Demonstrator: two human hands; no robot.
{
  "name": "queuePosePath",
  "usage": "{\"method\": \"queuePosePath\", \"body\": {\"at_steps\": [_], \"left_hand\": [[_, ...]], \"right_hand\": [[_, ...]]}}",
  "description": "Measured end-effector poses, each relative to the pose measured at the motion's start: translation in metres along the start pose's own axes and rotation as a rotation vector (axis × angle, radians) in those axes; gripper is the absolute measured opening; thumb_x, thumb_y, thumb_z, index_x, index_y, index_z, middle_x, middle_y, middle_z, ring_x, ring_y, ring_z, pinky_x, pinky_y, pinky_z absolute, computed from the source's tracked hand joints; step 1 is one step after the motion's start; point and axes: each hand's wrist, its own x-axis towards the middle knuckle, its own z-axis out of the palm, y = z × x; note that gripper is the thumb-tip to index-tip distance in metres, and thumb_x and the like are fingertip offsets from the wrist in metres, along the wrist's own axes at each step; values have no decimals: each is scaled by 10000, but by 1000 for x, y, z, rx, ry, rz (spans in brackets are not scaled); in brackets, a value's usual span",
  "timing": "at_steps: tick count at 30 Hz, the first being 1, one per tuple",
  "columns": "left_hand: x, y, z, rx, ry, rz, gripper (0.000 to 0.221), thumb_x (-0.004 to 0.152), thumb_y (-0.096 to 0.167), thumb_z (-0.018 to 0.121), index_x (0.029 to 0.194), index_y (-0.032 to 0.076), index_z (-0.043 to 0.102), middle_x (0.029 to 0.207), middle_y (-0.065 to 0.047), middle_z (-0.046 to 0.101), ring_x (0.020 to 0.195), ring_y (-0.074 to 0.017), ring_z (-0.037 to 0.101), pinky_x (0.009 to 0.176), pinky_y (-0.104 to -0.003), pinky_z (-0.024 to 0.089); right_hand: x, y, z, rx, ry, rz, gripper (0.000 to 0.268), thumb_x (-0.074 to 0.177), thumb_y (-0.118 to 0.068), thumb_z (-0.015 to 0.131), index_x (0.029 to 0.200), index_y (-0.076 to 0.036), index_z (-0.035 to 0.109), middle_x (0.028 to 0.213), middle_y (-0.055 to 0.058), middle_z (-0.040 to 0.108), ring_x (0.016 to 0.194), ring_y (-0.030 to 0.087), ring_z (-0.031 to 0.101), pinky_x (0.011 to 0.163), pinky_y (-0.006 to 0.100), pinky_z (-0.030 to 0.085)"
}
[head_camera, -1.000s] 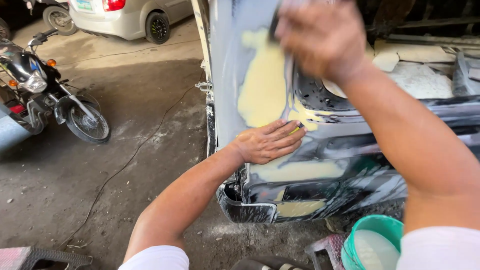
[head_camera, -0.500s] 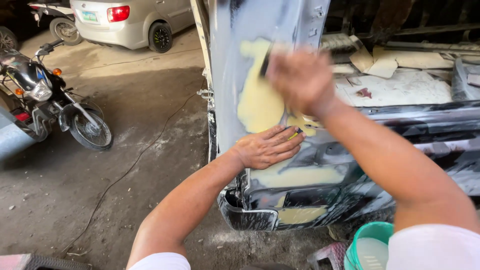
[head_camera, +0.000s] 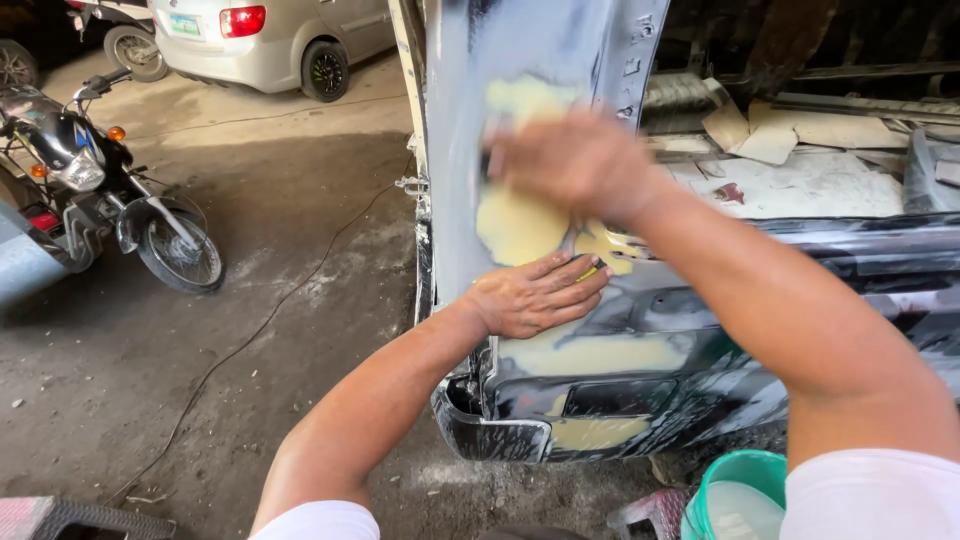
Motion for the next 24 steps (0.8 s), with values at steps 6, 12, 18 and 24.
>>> {"method": "queuePosePath", "body": {"at_steps": [6,12,18,24], "left_hand": [[-1,1,-1,28,3,-10,476,970,271,493,1407,91,552,1585,-109,472,1462,-283,467,1217,-438,358],[-1,5,1,39,3,-26,482,970,278,497,1414,100,551,1590,-97,466,1474,-274,457,1226,-435,352],[-1,2,-1,20,-17,4,494,947,285,496,1396,89,556,1550,-121,474,1434,-297,467,1222,-484,352],[-5,3,6,44,14,-18,487,983,274,502,1435,100,549,1605,-105,453,1492,-277,444,1246,-438,346]], "right_hand": [[12,-17,5,-143,57,206,186,927,-200,797,1111,-180,813,1269,-19,713,1094,177,656,952,371,529],[33,33,-26,-211,129,252,149,988,-243,825,1113,-168,793,1270,-6,693,1154,185,648,941,412,497],[9,-24,13,-51,35,55,223,916,-142,745,1127,-204,782,1345,6,699,1107,184,668,954,370,543],[36,40,-21,-122,54,323,118,972,-135,775,1090,-142,781,1212,24,709,1049,249,692,885,436,513]]}}
